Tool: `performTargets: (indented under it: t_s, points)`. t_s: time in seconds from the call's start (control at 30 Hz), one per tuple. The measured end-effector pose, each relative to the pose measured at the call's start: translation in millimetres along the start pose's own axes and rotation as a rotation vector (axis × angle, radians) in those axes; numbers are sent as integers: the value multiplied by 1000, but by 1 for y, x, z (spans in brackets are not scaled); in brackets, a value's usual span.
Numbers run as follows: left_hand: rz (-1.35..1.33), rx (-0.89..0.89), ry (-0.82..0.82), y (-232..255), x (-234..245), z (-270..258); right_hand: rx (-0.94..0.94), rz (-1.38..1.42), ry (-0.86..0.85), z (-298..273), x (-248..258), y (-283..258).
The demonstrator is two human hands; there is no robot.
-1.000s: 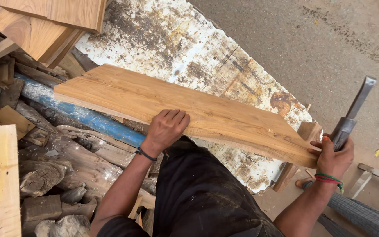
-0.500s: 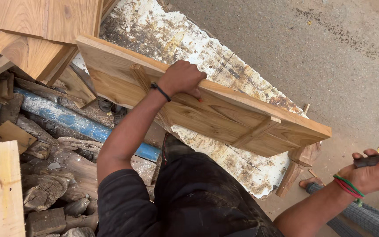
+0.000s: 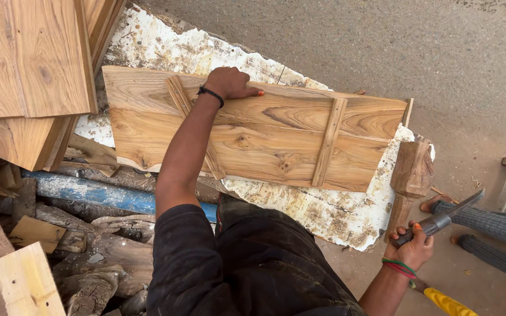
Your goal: The person uses a chisel and wooden mallet to carve and shape a wooden plank. They also use pliers to remove small pieces of wood and adjust the plank's position on the workbench.
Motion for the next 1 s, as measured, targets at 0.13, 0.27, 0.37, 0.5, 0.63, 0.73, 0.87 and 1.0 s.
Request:
performTargets:
  t_s: [0.13,0.27,0.37,0.5,0.63,0.73,0.87,1.0]
  points:
    - [-32,-64,136,25,29,-1,-14,-1,-62,7,-10,12]
    - [-138,-286,559,68,91,-21,68,-96,-121,-15,-35,4]
    - [-63,-354,691,91,122,-36,52,-190,-191,-28,-70,-6]
    - [47,-594,659,179,86,-54,-28,-522,-255,-55,-99,10]
    - [-33,-895,434,310,3,-85,-424,-597,-533,-96,-115,56]
    - [-82,-1031,414,357,-37,-116,-563,-758,-644,-123,-113,73]
    - [-378,-982,215,360,-83,-133,-663,-802,-880,-129,-95,77]
    - [-351,-1042,568,376,-65,-132,-687,-634,-1205,-110,-84,49]
Point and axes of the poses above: each hand's wrist, its own z-axis towards the middle knuckle, its own x-axis out of the back of the hand, y = z × x, the point moved 6 cm from there along z, towards the middle knuckle, and after that the axes turned 15 degrees about -x, right-handed, at the moved point
